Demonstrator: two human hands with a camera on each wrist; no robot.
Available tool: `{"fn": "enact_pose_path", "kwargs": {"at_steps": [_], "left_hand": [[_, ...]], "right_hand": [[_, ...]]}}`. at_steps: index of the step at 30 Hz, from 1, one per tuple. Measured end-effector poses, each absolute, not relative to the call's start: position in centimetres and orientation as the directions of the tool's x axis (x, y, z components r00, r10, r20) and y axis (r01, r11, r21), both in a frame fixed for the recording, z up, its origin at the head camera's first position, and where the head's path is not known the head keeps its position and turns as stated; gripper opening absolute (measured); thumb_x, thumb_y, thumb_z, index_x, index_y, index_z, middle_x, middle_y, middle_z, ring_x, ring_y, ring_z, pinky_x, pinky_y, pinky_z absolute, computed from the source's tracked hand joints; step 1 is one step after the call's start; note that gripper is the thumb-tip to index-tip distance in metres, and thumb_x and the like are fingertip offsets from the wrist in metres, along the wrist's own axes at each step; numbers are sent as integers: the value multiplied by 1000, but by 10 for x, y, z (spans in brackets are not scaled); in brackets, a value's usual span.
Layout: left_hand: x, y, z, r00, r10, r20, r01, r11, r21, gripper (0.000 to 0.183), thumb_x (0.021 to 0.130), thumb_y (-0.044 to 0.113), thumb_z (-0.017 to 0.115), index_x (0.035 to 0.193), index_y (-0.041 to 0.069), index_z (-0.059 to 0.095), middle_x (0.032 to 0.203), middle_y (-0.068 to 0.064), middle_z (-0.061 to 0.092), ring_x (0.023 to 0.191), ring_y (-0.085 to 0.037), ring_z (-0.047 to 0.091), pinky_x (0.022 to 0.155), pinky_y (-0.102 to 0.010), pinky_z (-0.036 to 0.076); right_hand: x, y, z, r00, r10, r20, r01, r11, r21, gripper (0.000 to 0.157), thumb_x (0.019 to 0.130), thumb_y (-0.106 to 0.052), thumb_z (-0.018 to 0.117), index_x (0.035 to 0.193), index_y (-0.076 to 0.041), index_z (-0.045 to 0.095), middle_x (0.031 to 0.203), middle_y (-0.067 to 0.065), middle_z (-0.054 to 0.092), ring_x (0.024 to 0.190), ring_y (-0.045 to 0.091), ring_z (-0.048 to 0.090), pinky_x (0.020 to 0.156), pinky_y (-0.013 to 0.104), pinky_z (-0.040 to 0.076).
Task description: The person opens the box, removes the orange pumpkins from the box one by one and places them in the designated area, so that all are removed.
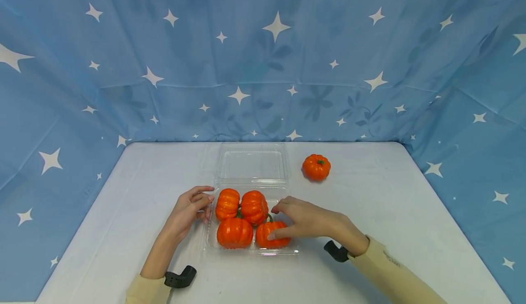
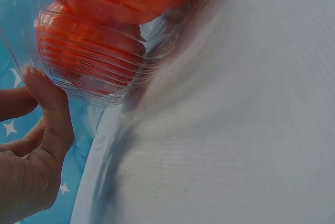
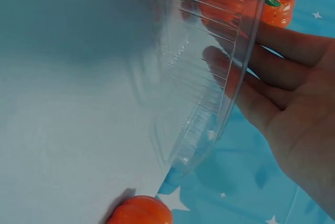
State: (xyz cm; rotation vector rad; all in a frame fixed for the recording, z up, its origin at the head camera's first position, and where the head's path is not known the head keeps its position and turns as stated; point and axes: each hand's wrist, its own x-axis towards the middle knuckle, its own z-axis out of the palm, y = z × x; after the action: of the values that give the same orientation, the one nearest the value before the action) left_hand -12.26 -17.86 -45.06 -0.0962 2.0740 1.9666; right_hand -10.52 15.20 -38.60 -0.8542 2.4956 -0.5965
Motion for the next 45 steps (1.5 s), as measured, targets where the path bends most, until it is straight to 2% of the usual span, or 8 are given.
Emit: {"fn": "enact_pose_path", "kwargs": {"at_steps": [5,11,18,25,33,39,45], "left_hand": [[-122,-179,-450,-959,145,-243,-236,67,970,42,103,14,62,140,-2,50,80,-3,62,60,-16,54,56,-25,53],[-121,-178,-448,-960,154,-235,-228,65,972,43,103,15,62,140,-3,49,79,-3,61,60,-16,54,56,-25,53],[-120,-179,-447,-960,160,-230,-221,72,973,44,103,15,62,140,-3,48,80,-4,61,60,-16,53,56,-25,53],[-121,-178,-448,-959,154,-236,-228,67,971,43,103,15,62,140,-3,49,79,-3,61,60,-16,53,56,-25,53],[-120,-178,-448,-961,159,-227,-219,65,973,44,103,14,62,140,-4,48,80,-3,61,60,-15,53,55,-25,52],[-122,-178,-449,-960,150,-237,-230,60,971,41,103,14,61,139,-2,50,79,-2,61,60,-16,53,55,-25,52],[-122,-178,-449,-961,151,-233,-226,67,972,42,103,14,62,139,-3,49,79,-3,61,60,-16,53,55,-26,52]], "right_hand": [[-105,149,-385,-688,-667,-287,-489,718,-495,61,90,-56,74,127,-7,70,123,4,69,114,19,61,99,40,56],[-104,149,-385,-655,-703,-278,-541,693,-476,59,92,-53,73,137,-15,65,124,-2,70,115,18,62,101,38,54],[-104,151,-387,-636,-725,-265,-556,668,-494,58,92,-50,74,139,-20,61,121,-9,68,110,13,61,100,36,53],[-105,154,-387,-617,-750,-239,-553,629,-546,55,93,-50,73,137,-19,61,127,-9,69,114,11,63,105,38,52],[-103,160,-381,-611,-756,-235,-468,585,-662,50,92,-41,77,135,-19,63,131,-10,66,118,6,61,107,38,52],[-100,163,-378,-652,-723,-229,-415,593,-690,62,88,-37,82,141,-13,61,140,-3,63,128,16,59,109,43,50],[-98,170,-377,-678,-718,-157,-475,591,-652,73,86,-34,85,146,-2,55,146,7,60,133,25,58,110,45,49]]}}
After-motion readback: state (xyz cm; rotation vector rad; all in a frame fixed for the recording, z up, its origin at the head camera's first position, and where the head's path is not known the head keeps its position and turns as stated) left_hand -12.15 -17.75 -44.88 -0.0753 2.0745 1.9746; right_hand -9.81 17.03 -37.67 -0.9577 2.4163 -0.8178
